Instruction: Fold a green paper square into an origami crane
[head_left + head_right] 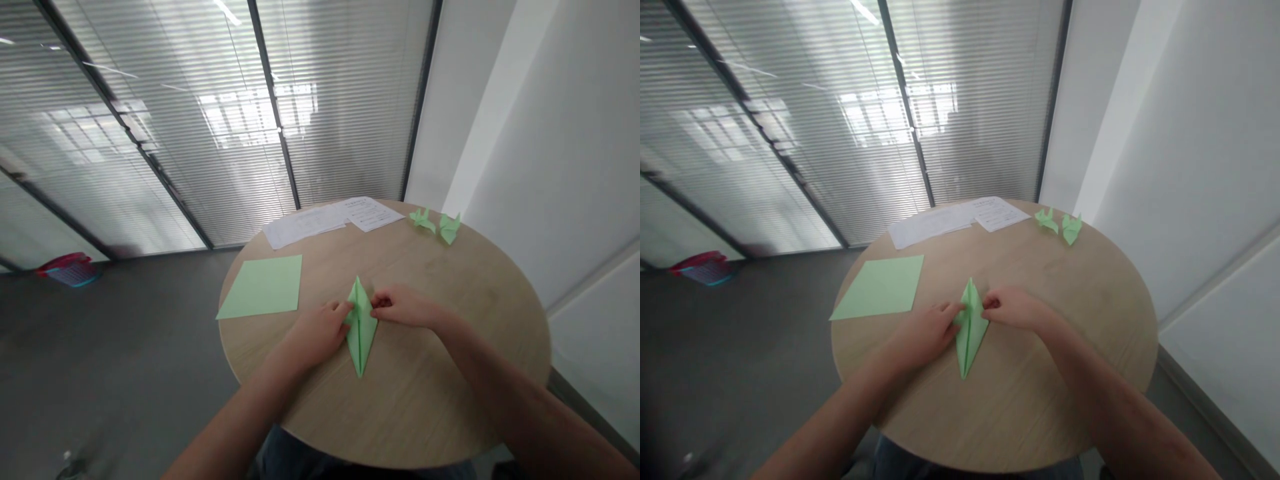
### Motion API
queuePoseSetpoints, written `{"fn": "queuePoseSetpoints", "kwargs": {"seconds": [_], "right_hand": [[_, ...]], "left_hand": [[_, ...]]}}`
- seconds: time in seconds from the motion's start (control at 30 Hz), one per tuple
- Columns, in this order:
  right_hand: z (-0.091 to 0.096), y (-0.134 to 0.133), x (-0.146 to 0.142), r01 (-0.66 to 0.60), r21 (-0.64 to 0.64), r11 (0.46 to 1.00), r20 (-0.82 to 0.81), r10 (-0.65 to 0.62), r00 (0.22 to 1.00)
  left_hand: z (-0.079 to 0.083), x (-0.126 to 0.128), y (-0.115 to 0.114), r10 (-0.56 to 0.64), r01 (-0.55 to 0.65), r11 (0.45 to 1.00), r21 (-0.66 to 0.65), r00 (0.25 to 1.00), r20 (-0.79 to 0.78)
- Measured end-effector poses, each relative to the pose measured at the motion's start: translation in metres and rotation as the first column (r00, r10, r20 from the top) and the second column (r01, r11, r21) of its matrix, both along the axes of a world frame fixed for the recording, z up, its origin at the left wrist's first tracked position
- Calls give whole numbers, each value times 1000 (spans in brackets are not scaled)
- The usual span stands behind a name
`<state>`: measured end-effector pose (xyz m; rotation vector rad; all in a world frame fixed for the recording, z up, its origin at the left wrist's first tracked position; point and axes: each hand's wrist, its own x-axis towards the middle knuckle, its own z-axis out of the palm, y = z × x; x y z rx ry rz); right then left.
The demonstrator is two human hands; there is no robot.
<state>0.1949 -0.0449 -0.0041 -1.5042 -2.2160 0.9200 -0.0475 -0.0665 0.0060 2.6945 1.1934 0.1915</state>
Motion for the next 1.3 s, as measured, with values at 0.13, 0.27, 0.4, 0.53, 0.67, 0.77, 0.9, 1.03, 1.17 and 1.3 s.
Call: {"fn": "queuePoseSetpoints", "kwargs": {"seconds": [0.13,0.27,0.4,0.53,0.67,0.77,0.9,1.03,1.17,1.3], "right_hand": [[-2,-3,-3,-31,-19,999,54,32,998],[-4,-4,-7,7,4,1000,102,-7,995],[-1,-7,-11,18,37,999,170,-24,985],[3,-10,-17,41,70,997,249,-57,967],[6,-14,-21,40,108,993,296,-70,953],[7,-16,-23,43,119,992,323,-80,943],[8,-17,-25,40,117,992,346,-79,935],[10,-17,-25,24,128,991,366,-70,928],[11,-17,-23,29,121,992,352,-70,933],[11,-14,-21,39,68,997,265,-56,963]], "left_hand": [[-6,-4,-12,-2,1,991,133,1000,9],[-15,-8,-17,-115,103,986,134,990,83],[-23,-10,-21,-136,123,986,111,984,116],[-25,-11,-24,-156,147,985,91,981,112],[-25,-11,-24,-164,155,985,69,976,143],[-23,-11,-25,-154,150,988,37,970,186],[-17,-13,-31,-194,192,981,28,969,156],[-12,-15,-36,-195,195,981,7,974,118],[-11,-16,-38,-195,200,979,-28,972,127],[-9,-14,-39,-194,201,979,-43,972,131]]}}
